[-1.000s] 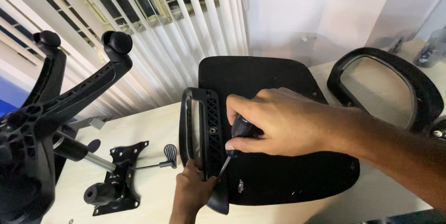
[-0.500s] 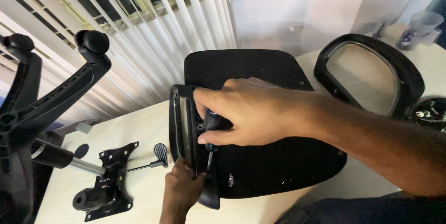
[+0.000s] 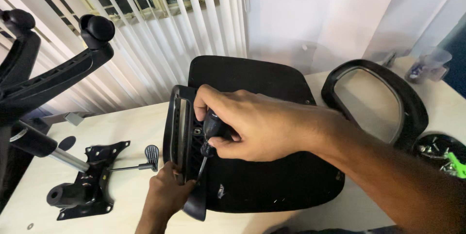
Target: The person uses a screwdriver to tighten screws into a black plastic frame attached to the underside of an office chair seat. The person holds the frame steady with one hand while turning the screwdriver with the other, working on multiple screw holes along the frame.
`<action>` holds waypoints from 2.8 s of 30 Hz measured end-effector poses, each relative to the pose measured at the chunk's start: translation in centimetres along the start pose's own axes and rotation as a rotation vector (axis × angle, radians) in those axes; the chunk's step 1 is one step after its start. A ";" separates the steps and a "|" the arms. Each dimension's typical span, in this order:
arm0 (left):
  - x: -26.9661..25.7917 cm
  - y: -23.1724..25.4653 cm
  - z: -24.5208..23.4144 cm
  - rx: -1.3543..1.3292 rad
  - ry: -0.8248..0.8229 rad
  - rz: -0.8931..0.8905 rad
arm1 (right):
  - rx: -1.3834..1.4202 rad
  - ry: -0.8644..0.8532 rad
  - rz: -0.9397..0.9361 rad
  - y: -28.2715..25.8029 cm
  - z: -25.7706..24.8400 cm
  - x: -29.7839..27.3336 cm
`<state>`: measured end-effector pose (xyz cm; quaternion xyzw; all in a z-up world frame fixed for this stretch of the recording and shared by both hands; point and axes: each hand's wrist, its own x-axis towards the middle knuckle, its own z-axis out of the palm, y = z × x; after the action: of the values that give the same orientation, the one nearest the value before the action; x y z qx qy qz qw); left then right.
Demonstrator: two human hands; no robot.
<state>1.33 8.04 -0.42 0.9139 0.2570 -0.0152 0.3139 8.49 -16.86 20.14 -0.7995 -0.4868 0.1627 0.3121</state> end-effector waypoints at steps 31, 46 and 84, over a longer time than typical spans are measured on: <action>-1.2 0.5 0.9 -0.068 0.138 0.043 | 0.035 -0.135 -0.048 1.2 0.3 0.8; -2.9 2.8 0.2 0.021 0.027 0.002 | -0.137 0.028 0.121 3.4 -0.4 1.5; -2.3 2.0 1.3 -0.036 0.080 -0.050 | -0.209 0.405 0.002 6.4 2.5 1.0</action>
<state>0.47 4.87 0.06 0.9013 0.2922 0.0180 0.3192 11.87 -17.21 14.06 -0.8443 -0.4277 -0.0524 0.3187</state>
